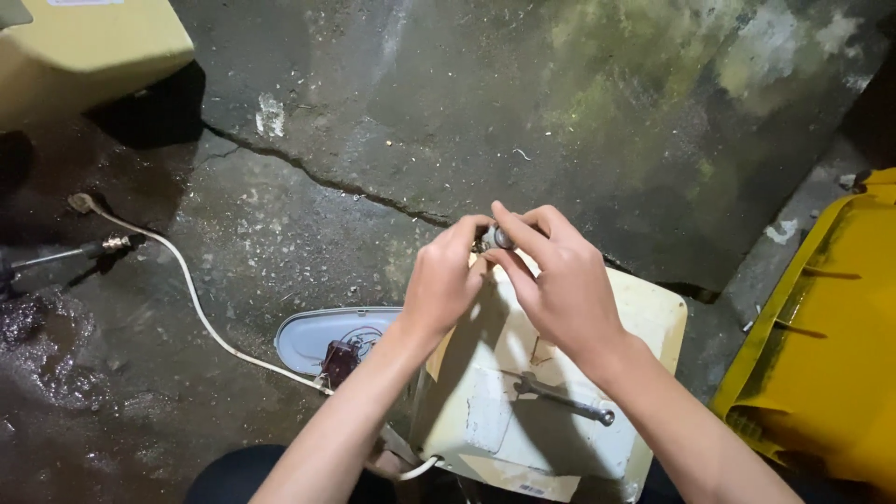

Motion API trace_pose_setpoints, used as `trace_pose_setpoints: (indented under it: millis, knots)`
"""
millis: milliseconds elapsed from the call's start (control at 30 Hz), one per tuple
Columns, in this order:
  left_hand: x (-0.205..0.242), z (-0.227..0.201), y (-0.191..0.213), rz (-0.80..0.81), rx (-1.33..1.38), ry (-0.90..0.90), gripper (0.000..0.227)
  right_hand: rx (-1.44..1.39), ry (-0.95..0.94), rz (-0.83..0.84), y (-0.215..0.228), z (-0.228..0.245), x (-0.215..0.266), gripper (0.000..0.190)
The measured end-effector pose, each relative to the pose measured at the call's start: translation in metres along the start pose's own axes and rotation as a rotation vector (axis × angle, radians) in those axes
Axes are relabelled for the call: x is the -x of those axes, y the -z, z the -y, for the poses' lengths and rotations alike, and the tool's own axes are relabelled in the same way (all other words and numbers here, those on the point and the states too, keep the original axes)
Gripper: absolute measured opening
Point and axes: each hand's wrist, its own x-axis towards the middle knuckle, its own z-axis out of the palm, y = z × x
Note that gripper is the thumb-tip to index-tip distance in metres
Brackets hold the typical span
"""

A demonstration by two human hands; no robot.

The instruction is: Disassembling a small household appliance by removing screws with a screwdriver and extracting internal components.

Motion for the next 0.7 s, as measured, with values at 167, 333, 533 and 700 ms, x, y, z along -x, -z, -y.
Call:
trace_pose_setpoints:
  millis: [167, 333, 533, 700]
  knots:
    - [-0.022, -0.016, 0.028, 0.205, 0.177, -0.032, 0.044, 0.004, 0.032, 0.095, 0.014, -0.002, -0.004, 0.038]
    - [-0.008, -0.001, 0.01, 0.257, 0.021, -0.058, 0.038, 0.011, 0.06, 0.161, 0.02, 0.005, 0.0, 0.042]
    - [0.004, 0.003, -0.017, -0.108, -0.079, -0.109, 0.052, -0.01, -0.056, -0.042, 0.005, 0.005, 0.007, 0.043]
    - [0.006, 0.003, -0.011, -0.201, -0.022, -0.072, 0.031, 0.018, -0.022, -0.047, -0.001, 0.012, 0.002, 0.035]
